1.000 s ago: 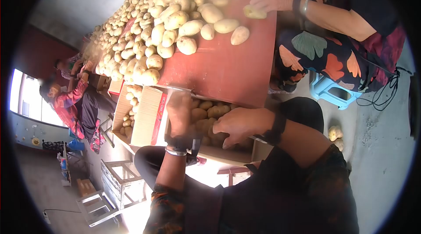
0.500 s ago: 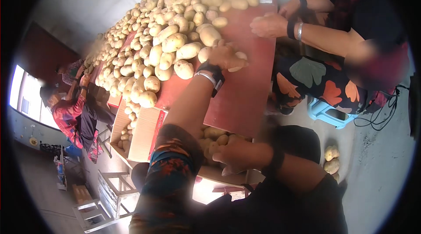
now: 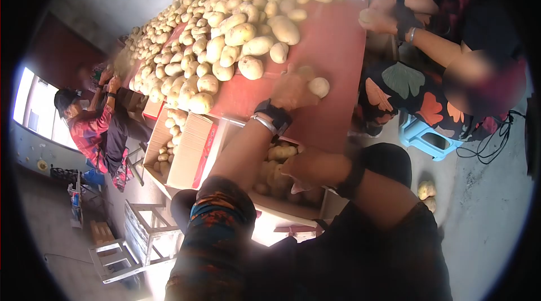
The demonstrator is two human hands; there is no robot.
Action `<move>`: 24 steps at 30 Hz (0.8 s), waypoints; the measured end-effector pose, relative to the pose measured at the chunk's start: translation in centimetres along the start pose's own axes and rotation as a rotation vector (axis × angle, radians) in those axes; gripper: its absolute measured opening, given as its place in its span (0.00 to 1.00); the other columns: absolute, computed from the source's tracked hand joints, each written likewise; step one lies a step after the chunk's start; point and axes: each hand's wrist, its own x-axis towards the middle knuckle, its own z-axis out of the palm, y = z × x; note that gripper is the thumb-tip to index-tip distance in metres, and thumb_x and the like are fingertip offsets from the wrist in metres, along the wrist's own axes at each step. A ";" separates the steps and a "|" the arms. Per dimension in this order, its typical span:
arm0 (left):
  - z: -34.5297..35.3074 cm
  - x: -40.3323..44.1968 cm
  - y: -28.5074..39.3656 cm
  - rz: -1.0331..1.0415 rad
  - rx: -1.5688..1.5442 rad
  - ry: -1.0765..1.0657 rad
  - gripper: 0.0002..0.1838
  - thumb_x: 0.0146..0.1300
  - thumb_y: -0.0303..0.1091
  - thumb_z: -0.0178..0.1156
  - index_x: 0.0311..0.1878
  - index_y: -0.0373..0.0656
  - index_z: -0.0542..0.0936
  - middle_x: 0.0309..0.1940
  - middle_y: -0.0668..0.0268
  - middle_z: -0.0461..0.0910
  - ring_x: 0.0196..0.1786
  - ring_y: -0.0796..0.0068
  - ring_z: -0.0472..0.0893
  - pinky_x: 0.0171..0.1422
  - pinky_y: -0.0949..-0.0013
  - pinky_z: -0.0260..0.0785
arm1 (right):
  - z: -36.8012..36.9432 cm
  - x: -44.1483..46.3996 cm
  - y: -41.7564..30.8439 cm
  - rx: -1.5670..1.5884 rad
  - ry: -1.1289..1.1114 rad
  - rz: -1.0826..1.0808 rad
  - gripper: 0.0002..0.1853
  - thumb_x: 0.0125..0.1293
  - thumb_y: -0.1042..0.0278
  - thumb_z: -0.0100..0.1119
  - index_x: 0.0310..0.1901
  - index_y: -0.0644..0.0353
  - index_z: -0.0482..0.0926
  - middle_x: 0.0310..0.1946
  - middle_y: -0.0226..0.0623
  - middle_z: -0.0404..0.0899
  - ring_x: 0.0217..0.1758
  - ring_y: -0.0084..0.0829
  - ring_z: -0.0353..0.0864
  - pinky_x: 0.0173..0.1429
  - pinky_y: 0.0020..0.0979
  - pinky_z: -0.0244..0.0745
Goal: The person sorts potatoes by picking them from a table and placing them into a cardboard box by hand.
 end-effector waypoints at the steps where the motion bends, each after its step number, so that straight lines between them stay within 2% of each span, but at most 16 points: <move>1: 0.2 -1.7 -0.4 -0.008 -0.005 -0.008 0.32 0.33 0.38 0.73 0.48 0.50 0.76 0.48 0.50 0.67 0.52 0.50 0.72 0.57 0.59 0.67 | 0.0 -0.1 -0.1 0.009 -0.007 -0.003 0.18 0.52 0.56 0.65 0.39 0.59 0.76 0.31 0.38 0.79 0.38 0.41 0.80 0.41 0.39 0.73; 3: 0.4 -5.8 -1.5 0.022 -0.192 0.132 0.34 0.37 0.38 0.73 0.54 0.48 0.75 0.51 0.51 0.66 0.55 0.56 0.72 0.57 0.63 0.69 | -0.2 -0.6 -0.3 0.097 -0.009 0.010 0.19 0.51 0.56 0.66 0.39 0.60 0.76 0.32 0.39 0.79 0.38 0.42 0.80 0.42 0.40 0.73; 5: -1.3 -10.0 -1.9 -0.156 -0.283 0.115 0.34 0.41 0.32 0.72 0.57 0.44 0.74 0.55 0.56 0.65 0.56 0.63 0.72 0.58 0.67 0.70 | -0.1 -1.1 -0.9 0.108 -0.013 0.035 0.19 0.50 0.55 0.66 0.38 0.60 0.76 0.33 0.39 0.79 0.38 0.43 0.79 0.43 0.40 0.73; 6: 0.0 -11.3 -3.6 -0.139 -0.853 0.135 0.31 0.43 0.30 0.72 0.54 0.41 0.75 0.55 0.54 0.63 0.54 0.65 0.74 0.57 0.66 0.72 | 0.6 -0.9 -0.4 0.064 0.010 -0.032 0.19 0.50 0.55 0.66 0.38 0.60 0.75 0.34 0.39 0.78 0.38 0.43 0.79 0.43 0.41 0.73; 7: -1.9 -13.0 -1.7 -0.246 -0.854 0.108 0.31 0.46 0.24 0.69 0.57 0.37 0.72 0.56 0.59 0.60 0.55 0.71 0.73 0.57 0.71 0.73 | 0.7 -0.8 0.0 0.011 0.041 -0.094 0.19 0.50 0.54 0.65 0.38 0.60 0.75 0.35 0.38 0.78 0.38 0.43 0.79 0.43 0.41 0.73; 8: -1.7 -14.5 -2.3 -0.170 -0.944 0.133 0.31 0.47 0.24 0.69 0.58 0.38 0.72 0.55 0.60 0.62 0.55 0.70 0.73 0.57 0.71 0.72 | 0.3 -1.0 -0.3 -0.006 0.011 -0.071 0.20 0.51 0.54 0.64 0.37 0.61 0.75 0.37 0.38 0.77 0.39 0.43 0.78 0.43 0.41 0.73; 9: -2.4 -15.7 -1.8 -0.222 -0.817 0.105 0.30 0.48 0.25 0.70 0.57 0.39 0.73 0.53 0.62 0.65 0.56 0.70 0.72 0.59 0.70 0.69 | -0.1 -1.2 -0.7 -0.017 0.012 -0.071 0.20 0.51 0.54 0.64 0.37 0.61 0.75 0.37 0.38 0.77 0.39 0.43 0.78 0.43 0.41 0.73; 11: -1.2 -18.2 -3.1 -0.287 -1.055 0.055 0.29 0.47 0.26 0.71 0.56 0.41 0.74 0.52 0.63 0.68 0.56 0.70 0.71 0.60 0.69 0.65 | -1.0 -1.3 -1.1 -0.008 -0.073 -0.021 0.19 0.52 0.54 0.62 0.37 0.61 0.74 0.38 0.38 0.76 0.41 0.43 0.77 0.43 0.41 0.73; 13: -0.4 -19.9 -4.0 -0.358 -0.985 0.087 0.25 0.45 0.26 0.72 0.50 0.43 0.78 0.45 0.70 0.74 0.52 0.75 0.73 0.59 0.69 0.67 | -0.3 -0.6 -0.5 0.002 -0.052 -0.066 0.18 0.53 0.54 0.61 0.36 0.61 0.74 0.36 0.39 0.76 0.40 0.43 0.77 0.43 0.41 0.72; 14: -0.3 -20.4 -3.8 -0.463 -0.954 0.051 0.25 0.44 0.26 0.73 0.49 0.42 0.78 0.46 0.68 0.75 0.51 0.76 0.73 0.59 0.70 0.65 | -0.1 -0.5 -0.6 -0.001 -0.049 -0.076 0.18 0.53 0.53 0.61 0.36 0.61 0.73 0.35 0.39 0.76 0.40 0.43 0.77 0.42 0.42 0.72; 15: -0.9 -20.6 -2.4 -0.452 -1.074 0.041 0.26 0.43 0.26 0.73 0.49 0.41 0.77 0.45 0.67 0.75 0.50 0.78 0.73 0.58 0.72 0.65 | -0.3 -0.4 -0.7 -0.004 -0.048 -0.086 0.18 0.53 0.53 0.61 0.35 0.60 0.73 0.34 0.39 0.76 0.39 0.43 0.77 0.42 0.42 0.72; 17: 0.5 -21.2 -3.9 -0.374 -0.906 -0.092 0.25 0.46 0.30 0.70 0.51 0.38 0.76 0.47 0.62 0.77 0.51 0.71 0.75 0.58 0.70 0.66 | -0.7 -0.7 -0.9 -0.026 -0.064 -0.107 0.19 0.52 0.52 0.62 0.36 0.60 0.73 0.35 0.40 0.76 0.40 0.43 0.77 0.42 0.42 0.71; 19: -0.8 -21.4 -2.2 -0.596 -1.133 -0.207 0.29 0.47 0.34 0.71 0.54 0.39 0.73 0.38 0.70 0.78 0.40 0.83 0.75 0.43 0.79 0.68 | -0.9 -0.6 -1.0 -0.043 -0.059 -0.071 0.20 0.52 0.52 0.62 0.38 0.60 0.74 0.34 0.41 0.76 0.40 0.43 0.77 0.42 0.42 0.71; 20: 1.2 -21.9 -4.2 -0.571 -1.140 -0.216 0.30 0.49 0.38 0.70 0.55 0.40 0.73 0.36 0.71 0.79 0.35 0.85 0.75 0.38 0.80 0.66 | -0.2 -0.6 -1.2 -0.018 -0.100 -0.089 0.20 0.52 0.52 0.62 0.38 0.60 0.74 0.34 0.41 0.76 0.40 0.43 0.77 0.42 0.42 0.71; 24: 3.5 -22.7 -6.0 -0.684 -1.090 -0.170 0.28 0.49 0.37 0.69 0.54 0.39 0.73 0.35 0.70 0.79 0.36 0.84 0.76 0.39 0.79 0.68 | 0.3 -0.4 -0.2 -0.062 -0.099 -0.033 0.22 0.52 0.52 0.62 0.42 0.59 0.75 0.34 0.42 0.76 0.40 0.44 0.77 0.43 0.41 0.71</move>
